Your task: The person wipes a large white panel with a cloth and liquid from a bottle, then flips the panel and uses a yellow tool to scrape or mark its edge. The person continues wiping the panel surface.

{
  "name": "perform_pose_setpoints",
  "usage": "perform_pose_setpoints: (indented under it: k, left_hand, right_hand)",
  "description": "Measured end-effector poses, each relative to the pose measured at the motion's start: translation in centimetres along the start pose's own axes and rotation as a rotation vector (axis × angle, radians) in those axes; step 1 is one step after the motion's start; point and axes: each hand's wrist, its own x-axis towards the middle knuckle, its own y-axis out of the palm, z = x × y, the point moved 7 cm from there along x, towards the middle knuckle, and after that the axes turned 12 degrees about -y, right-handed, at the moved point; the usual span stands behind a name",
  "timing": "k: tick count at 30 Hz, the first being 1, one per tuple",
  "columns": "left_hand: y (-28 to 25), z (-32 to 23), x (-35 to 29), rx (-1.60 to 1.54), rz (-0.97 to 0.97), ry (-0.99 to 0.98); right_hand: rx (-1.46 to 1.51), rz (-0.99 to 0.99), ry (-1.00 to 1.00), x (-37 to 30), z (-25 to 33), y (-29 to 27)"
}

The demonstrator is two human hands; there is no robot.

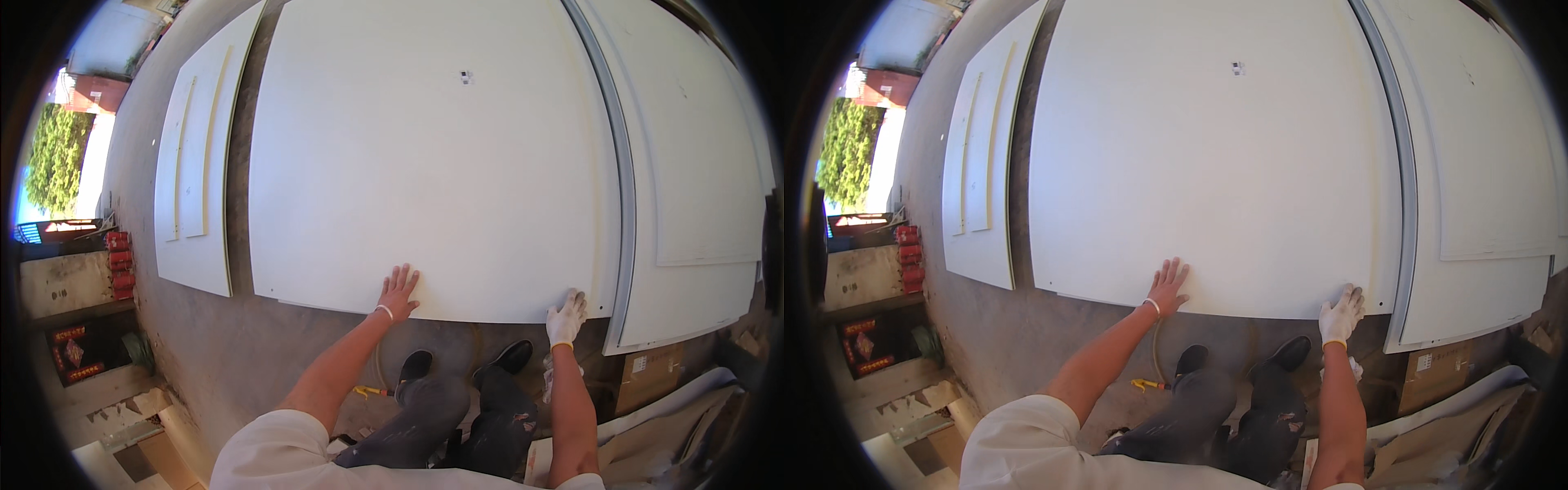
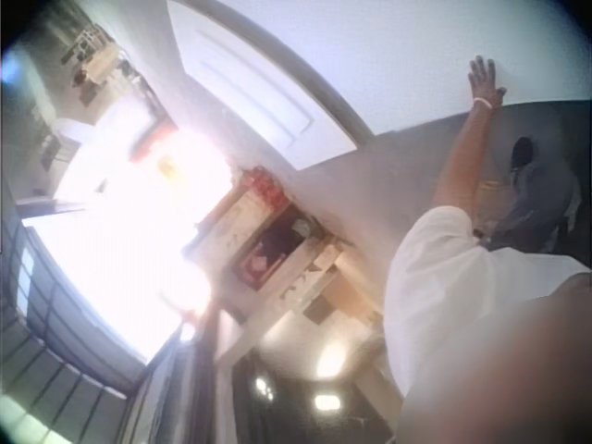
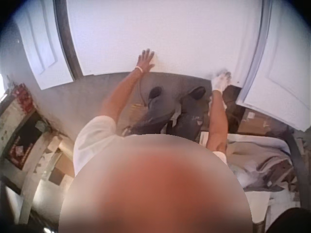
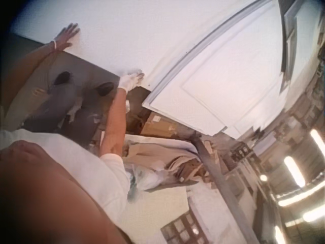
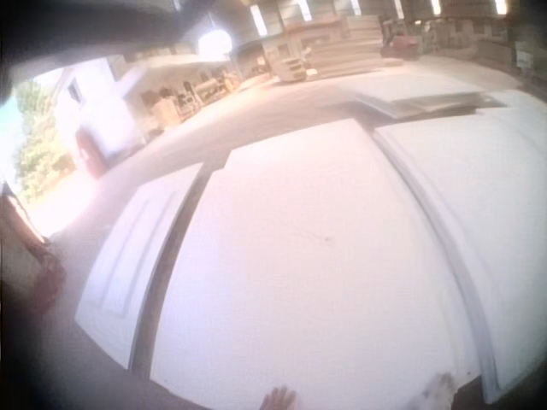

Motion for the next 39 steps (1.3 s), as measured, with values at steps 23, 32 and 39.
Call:
perform_pose_setpoints:
  k: [23,32,39]
  left_hand:
    - [-9.9,63.6,4.3,-1.321,0.221,-0.645]
    - [-12.5,62.2,0.5,-1.391,0.107,-0.47]
    - [-19.5,60.5,-9.9,-1.477,0.045,-0.512]
  right_hand:
    - [1.611,0.36,1.132,-22.3,53.4,20.9]
    - [1.696,0.315,1.116,-25.1,61.8,13.2]
    - [1.865,-0.061,1.057,-25.0,52.4,10.1]
